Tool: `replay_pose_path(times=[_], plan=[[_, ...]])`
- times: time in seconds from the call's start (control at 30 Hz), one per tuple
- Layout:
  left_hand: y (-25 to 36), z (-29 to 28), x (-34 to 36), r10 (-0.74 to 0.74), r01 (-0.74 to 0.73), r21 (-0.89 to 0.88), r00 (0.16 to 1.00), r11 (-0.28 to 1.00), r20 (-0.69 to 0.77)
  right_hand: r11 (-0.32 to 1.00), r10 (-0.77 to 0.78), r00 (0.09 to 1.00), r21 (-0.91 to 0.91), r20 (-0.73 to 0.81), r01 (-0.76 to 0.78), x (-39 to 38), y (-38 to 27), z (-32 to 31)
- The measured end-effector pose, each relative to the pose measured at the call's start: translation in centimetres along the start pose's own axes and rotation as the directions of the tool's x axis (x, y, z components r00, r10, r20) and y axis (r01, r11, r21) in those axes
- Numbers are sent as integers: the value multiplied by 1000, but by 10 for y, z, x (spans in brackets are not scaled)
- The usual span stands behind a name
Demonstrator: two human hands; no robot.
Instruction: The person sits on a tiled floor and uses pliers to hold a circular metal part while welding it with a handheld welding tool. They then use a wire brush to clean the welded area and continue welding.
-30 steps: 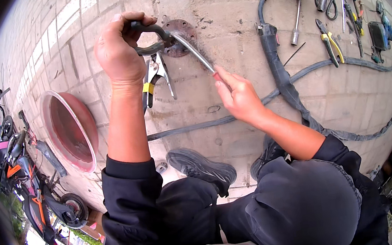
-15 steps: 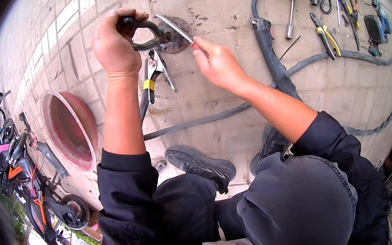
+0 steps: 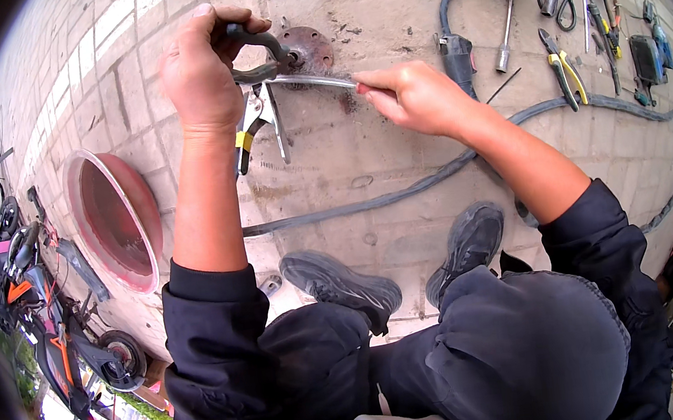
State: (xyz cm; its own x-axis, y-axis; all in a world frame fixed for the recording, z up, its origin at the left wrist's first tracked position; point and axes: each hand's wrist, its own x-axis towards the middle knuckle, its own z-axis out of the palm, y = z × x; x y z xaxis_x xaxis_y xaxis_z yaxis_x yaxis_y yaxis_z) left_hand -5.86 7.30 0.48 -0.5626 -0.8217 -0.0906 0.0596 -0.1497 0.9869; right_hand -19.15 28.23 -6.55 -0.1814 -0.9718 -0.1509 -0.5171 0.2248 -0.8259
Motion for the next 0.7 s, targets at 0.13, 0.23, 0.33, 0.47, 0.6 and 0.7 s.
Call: replay_pose_path(times=[0.13, 0.23, 0.33, 0.47, 0.6, 0.7], plan=[[0, -7, 6, -3, 3, -13, 999, 1000, 36, 997, 37, 998, -72, 44, -34, 23, -2, -33], [3, -13, 6, 1, -4, 38, 997, 999, 76, 995, 81, 992, -49, -93, -86, -4, 29, -64], [1, -12, 4, 5, -8, 44, 998, 999, 56, 994, 110, 990, 20, -85, -109, -19, 18, -81], [1, -11, 4, -15, 12, 39, 998, 999, 67, 980, -149, 984, -121, 96, 160, 1, -2, -44], [-1, -19, 8, -59, 53, 61, 992, 997, 112, 986, -85, 995, -139, 47, 91, 32, 21, -49], [-2, -26, 10, -66, 64, 24, 993, 998, 97, 986, -66, 998, -153, -23, 61, 21, 26, -77]])
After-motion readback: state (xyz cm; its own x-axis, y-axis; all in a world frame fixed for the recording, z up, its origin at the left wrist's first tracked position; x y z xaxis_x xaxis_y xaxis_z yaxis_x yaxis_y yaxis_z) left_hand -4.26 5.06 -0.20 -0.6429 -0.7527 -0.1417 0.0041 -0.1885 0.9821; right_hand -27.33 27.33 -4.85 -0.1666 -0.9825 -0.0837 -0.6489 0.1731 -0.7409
